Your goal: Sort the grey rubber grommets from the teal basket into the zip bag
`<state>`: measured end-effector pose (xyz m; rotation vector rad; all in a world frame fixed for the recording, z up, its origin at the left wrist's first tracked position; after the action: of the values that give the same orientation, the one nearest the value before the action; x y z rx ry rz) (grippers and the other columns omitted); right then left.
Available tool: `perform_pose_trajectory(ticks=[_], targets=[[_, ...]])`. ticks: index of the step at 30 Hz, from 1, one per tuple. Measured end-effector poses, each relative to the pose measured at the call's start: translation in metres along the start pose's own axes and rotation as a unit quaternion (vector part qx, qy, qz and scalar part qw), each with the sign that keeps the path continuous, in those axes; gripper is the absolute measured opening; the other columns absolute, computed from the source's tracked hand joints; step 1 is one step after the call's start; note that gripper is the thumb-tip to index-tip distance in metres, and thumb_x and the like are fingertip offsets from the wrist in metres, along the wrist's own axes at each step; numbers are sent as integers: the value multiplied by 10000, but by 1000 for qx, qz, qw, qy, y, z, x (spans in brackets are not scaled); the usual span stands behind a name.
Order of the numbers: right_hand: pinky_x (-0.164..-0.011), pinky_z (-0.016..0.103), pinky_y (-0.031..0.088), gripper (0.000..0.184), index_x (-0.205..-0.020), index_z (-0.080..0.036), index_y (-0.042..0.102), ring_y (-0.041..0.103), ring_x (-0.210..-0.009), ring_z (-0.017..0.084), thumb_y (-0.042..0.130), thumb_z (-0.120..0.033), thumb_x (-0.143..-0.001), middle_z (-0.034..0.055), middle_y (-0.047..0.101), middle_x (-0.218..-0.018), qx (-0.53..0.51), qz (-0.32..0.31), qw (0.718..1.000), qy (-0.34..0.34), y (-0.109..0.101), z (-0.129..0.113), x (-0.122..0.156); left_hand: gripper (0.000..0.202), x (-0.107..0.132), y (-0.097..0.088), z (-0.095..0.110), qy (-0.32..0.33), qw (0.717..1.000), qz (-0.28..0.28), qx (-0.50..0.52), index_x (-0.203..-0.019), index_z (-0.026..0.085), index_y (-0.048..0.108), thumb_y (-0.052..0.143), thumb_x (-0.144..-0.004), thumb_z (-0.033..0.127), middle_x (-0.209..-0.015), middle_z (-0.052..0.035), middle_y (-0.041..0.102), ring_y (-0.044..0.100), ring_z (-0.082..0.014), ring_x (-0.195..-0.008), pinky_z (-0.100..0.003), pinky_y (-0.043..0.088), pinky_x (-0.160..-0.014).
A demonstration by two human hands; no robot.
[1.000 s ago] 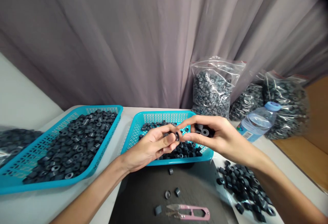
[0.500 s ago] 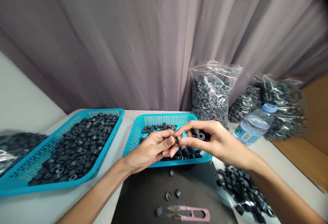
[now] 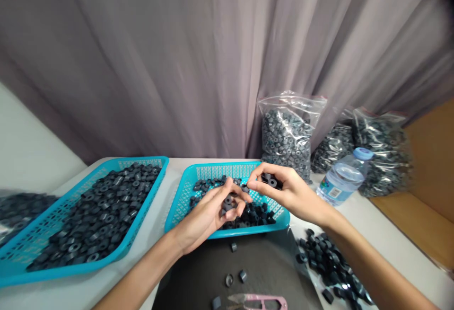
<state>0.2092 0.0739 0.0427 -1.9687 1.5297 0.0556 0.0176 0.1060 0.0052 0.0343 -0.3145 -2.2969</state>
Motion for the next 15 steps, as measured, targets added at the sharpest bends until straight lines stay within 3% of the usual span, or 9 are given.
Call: perform_pose_trajectory(ticks=[2,4,7,8,10,12,13,15], targets=[[-829,258,455,212,-946,-189,654,620,-908,158,577,-384,-984,10,681,-936,42,60,997,-16,-15,3,-6,454,-1,0,2,-4,999,32,-37,-884,159,660,490,-968,572,-740,0,508,364,-117,-657,-242,298,-632],[-841,273,457,243,-959,-185,645,623,-923,170,535,-398,-999,31,692,-959,124,144,981,-27,-47,3,-21,451,-5,0,2,-23,995,38,-92,-830,163,624,525,-942,589,-709,15,486,350,-116,-637,-247,269,-609],[-915,300,453,264,-1044,-161,635,622,-1014,197,496,-383,-1011,86,701,-1076,304,297,905,29,-119,-1,-61,494,-15,-1,0,-38,989,32,-140,-782,165,581,533,-909,640,-662,39,430,298,-111,-600,-255,215,-576],[-951,326,445,289,-1111,-136,622,612,-1063,215,452,-355,-1029,124,685,-1139,322,315,891,52,-145,-2,-78,512,-19,-1,-1,-37,988,32,-144,-779,165,574,530,-898,661,-652,43,422,288,-110,-591,-257,201,-570],[-985,373,452,302,-1160,-91,617,604,-1112,243,434,-298,-1038,175,664,-1181,336,305,887,88,-189,-3,-113,547,-26,-2,-3,-41,987,33,-151,-776,168,569,541,-861,708,-634,47,425,278,-107,-571,-261,172,-560],[-955,416,504,281,-1173,-101,631,623,-1097,250,560,-307,-995,159,649,-1203,341,253,895,139,-221,2,-142,570,-31,-5,-5,-50,985,34,-162,-772,173,572,568,-818,741,-629,43,438,275,-106,-556,-264,152,-554],[-914,444,542,323,-1227,-148,611,640,-1070,234,611,-346,-971,104,632,-1237,340,219,900,165,-230,5,-153,574,-32,-7,-4,-54,984,34,-168,-769,176,574,580,-802,748,-632,41,444,278,-106,-554,-265,150,-552],[-891,446,562,360,-1266,-163,594,645,-1064,233,627,-355,-963,99,618,-1262,333,141,909,208,-240,14,-167,559,-32,-12,1,-53,982,40,-179,-772,180,579,594,-799,738,-646,36,453,284,-108,-554,-266,151,-549]])
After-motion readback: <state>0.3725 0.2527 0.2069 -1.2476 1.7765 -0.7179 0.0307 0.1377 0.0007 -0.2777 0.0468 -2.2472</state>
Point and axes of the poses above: each hand's wrist, its own x-axis away from the middle knuckle, its own y-axis out of the palm, z = x × y, the point moved 2 cm from there along -x, towards the middle knuckle
